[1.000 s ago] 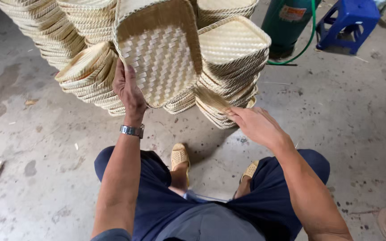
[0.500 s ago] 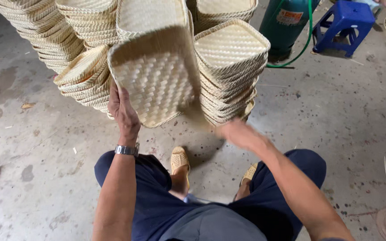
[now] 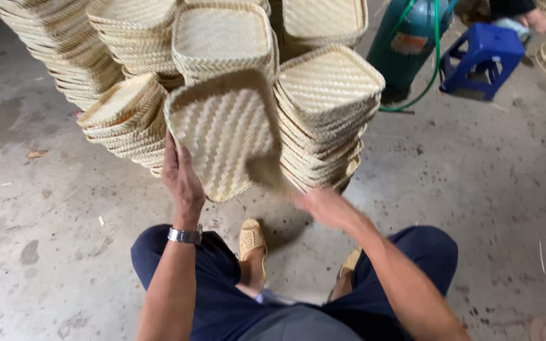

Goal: The person brushes the interior and exterior of woven bamboo baskets using a small hand broom.

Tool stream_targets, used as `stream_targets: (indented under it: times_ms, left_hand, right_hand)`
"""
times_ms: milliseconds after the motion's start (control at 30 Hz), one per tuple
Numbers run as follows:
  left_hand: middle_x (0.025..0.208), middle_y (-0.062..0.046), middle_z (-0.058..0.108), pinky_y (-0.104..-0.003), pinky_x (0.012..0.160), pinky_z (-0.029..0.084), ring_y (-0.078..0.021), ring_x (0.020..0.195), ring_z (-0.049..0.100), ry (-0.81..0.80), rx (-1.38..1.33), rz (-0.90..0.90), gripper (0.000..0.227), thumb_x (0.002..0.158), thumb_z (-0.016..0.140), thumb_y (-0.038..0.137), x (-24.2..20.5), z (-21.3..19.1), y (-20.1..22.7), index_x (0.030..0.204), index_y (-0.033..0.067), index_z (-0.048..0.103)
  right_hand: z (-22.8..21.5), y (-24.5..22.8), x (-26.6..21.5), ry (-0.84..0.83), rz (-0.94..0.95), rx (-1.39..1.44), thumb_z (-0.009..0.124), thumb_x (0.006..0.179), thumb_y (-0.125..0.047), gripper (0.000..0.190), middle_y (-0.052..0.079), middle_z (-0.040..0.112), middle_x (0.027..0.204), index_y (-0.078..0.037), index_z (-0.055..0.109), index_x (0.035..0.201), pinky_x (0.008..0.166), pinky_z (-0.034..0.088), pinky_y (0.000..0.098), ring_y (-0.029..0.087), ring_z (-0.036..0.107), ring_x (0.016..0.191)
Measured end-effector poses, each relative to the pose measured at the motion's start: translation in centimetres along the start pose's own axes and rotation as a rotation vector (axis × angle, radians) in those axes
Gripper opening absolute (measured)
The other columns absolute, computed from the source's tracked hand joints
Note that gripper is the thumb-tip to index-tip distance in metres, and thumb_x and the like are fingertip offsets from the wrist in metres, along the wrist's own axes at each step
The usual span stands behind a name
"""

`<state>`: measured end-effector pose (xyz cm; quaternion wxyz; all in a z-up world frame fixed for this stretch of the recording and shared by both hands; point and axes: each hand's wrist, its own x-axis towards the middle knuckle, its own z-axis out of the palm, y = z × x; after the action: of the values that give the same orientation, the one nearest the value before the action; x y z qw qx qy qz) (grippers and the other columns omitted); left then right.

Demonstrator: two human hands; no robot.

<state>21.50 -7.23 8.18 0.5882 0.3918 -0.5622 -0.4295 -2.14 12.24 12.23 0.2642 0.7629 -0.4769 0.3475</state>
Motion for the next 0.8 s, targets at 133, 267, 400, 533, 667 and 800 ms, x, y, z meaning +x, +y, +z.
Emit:
stream_targets:
  times_ms: [133, 267, 400, 533, 667, 800]
  left_hand:
    - [0.152, -0.012, 0.058, -0.029, 0.109, 0.047, -0.0146, 0.13, 0.056, -0.053, -0.052, 0.25, 0.05, 0.114, 0.05, 0.02, -0.3, -0.9, -1.8, 0.159, 0.0011, 0.04]
    - [0.155, -0.01, 0.052, -0.031, 0.113, 0.047, -0.0144, 0.133, 0.056, -0.103, -0.273, 0.09, 0.055, 0.11, 0.051, 0.02, -2.1, 1.2, -4.1, 0.159, 0.004, 0.035]
    - [0.158, -0.012, 0.05, -0.031, 0.118, 0.043, -0.0163, 0.138, 0.053, -0.141, -0.621, 0.062, 0.053, 0.11, 0.054, 0.014, -2.4, 3.7, -8.6, 0.159, -0.0012, 0.039]
    - [0.145, -0.017, 0.058, -0.043, 0.107, 0.05, -0.0275, 0.127, 0.059, -0.223, -1.064, 0.008, 0.036, 0.121, 0.053, 0.009, -0.9, 0.8, -10.5, 0.15, -0.0083, 0.043]
    - [0.156, -0.012, 0.051, -0.029, 0.118, 0.041, -0.0155, 0.138, 0.052, 0.038, -0.65, 0.056, 0.048, 0.11, 0.052, 0.005, 0.5, 0.7, -7.7, 0.156, -0.0022, 0.042]
    - [0.158, -0.009, 0.048, -0.029, 0.115, 0.043, -0.0151, 0.139, 0.05, -0.009, -0.595, 0.031, 0.051, 0.106, 0.054, 0.003, -0.5, 1.2, -5.9, 0.156, -0.0013, 0.042]
  right_hand:
    - [-2.1, 1.6, -1.8, -0.632, 1.248, 0.754, 0.055, 0.102, -0.026, 0.037, 0.004, 0.067, 0.075, -0.005, 0.07, 0.129, 0.043, 0.047, 0.0295, 0.011, 0.058, 0.053]
    - [2.3, 3.1, 1.4, -0.192, 1.174, 0.712, 0.051, 0.107, -0.022, 0.041, 0.004, 0.06, 0.069, -0.011, 0.058, 0.146, 0.038, 0.041, 0.0239, 0.005, 0.048, 0.046]
    - [5.9, 0.3, 4.8, -0.467, 0.98, 0.885, 0.05, 0.104, -0.027, 0.039, -0.003, 0.07, 0.077, -0.011, 0.061, 0.138, 0.034, 0.044, 0.022, 0.007, 0.044, 0.04]
    - [1.3, 0.1, 3.8, -1.089, 0.999, 1.102, 0.056, 0.106, -0.03, 0.038, 0.006, 0.066, 0.071, -0.003, 0.074, 0.125, 0.036, 0.039, 0.0224, 0.006, 0.049, 0.046]
    - [-3.0, 2.1, 3.4, -0.83, 0.893, 0.537, 0.058, 0.101, -0.029, 0.033, -0.001, 0.07, 0.076, -0.015, 0.069, 0.129, 0.049, 0.049, 0.0268, 0.007, 0.06, 0.058]
    - [-0.2, -0.2, 2.0, -0.821, 0.747, 0.653, 0.059, 0.101, -0.024, 0.029, 0.003, 0.07, 0.068, -0.005, 0.076, 0.114, 0.059, 0.054, 0.0277, 0.009, 0.065, 0.061]
